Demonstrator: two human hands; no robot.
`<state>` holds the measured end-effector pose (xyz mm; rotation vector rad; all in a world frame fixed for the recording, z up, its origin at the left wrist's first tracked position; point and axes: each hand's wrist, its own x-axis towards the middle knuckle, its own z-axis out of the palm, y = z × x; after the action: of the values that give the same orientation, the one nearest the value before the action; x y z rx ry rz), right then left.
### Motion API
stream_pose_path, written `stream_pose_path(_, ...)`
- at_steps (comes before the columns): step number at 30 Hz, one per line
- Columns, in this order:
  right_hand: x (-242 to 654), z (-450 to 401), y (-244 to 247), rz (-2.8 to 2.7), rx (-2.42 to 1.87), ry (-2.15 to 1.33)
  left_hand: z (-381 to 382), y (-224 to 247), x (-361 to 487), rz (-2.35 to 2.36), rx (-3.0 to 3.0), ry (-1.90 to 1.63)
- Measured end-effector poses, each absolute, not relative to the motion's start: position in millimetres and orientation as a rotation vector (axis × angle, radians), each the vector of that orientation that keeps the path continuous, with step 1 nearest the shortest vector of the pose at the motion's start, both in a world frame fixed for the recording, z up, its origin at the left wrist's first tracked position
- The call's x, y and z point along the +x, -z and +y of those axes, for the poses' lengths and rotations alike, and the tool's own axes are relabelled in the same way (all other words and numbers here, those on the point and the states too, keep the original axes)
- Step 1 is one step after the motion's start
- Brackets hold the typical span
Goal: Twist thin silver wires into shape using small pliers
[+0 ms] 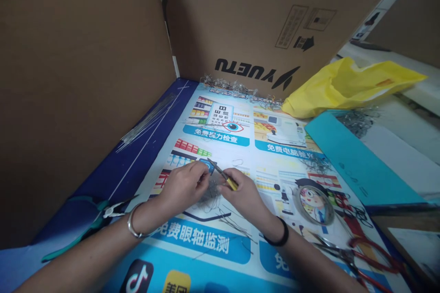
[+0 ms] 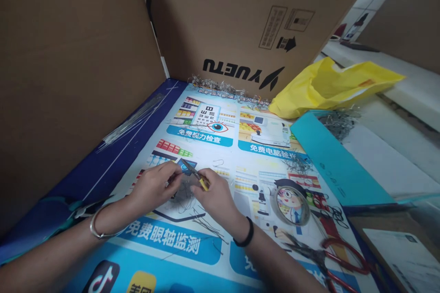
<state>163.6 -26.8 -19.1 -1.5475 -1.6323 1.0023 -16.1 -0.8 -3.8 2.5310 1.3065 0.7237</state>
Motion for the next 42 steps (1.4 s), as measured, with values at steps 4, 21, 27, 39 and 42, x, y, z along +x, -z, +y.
stream_pose_path(4,154.3,-21.4,21.4,-1.567,-1.492,-1.065,0.3,5.9,-16.5,1.334,2.474,-0.736)
stream_pose_path(21,163.2,-8.7,-5.2,-1.73,-1.551,-0.959,0.8,7.6,-16.2,1.316,2.358,-0.804)
stream_pose_path(27,165.5,-6.8,3.2,-1.647,-1.469,-1.036,-0.5,2.4,-18.5,1.275,2.518,-0.756)
stream_pose_path(39,164.9,-8.4,11.4,-1.694,-1.433,-1.026,-3.6,-3.8,-16.2,1.263,2.681,-0.453)
stream_pose_path(42,163.9,-8.8,13.6,-1.698,-1.433,-1.032,-3.7,-8.3,-15.7,1.267,2.629,-0.38)
